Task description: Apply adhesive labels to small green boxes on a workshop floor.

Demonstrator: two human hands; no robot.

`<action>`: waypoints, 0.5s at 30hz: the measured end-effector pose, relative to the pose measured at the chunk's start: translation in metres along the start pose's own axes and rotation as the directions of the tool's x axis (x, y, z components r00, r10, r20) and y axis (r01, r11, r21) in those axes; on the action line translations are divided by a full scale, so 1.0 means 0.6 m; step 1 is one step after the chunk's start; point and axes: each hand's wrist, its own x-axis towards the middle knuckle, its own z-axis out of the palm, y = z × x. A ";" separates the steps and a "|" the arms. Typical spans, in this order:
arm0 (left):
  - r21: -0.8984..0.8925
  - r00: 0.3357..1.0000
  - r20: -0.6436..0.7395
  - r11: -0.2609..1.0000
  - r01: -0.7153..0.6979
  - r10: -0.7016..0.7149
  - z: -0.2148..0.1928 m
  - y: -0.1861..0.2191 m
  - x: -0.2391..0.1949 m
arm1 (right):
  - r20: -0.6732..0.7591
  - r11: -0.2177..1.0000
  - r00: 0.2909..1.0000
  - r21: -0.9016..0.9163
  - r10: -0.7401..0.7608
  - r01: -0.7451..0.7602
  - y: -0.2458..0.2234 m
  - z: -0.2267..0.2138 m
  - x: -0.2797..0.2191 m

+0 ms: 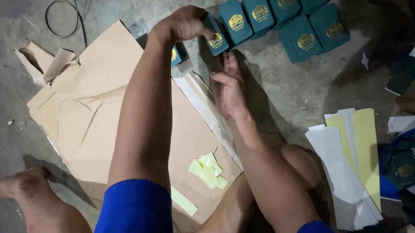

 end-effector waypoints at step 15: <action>-0.093 0.976 0.210 0.993 0.075 -0.054 -0.023 0.008 -0.014 | 0.050 0.997 0.997 -0.052 -0.061 0.064 -0.019 0.027 -0.017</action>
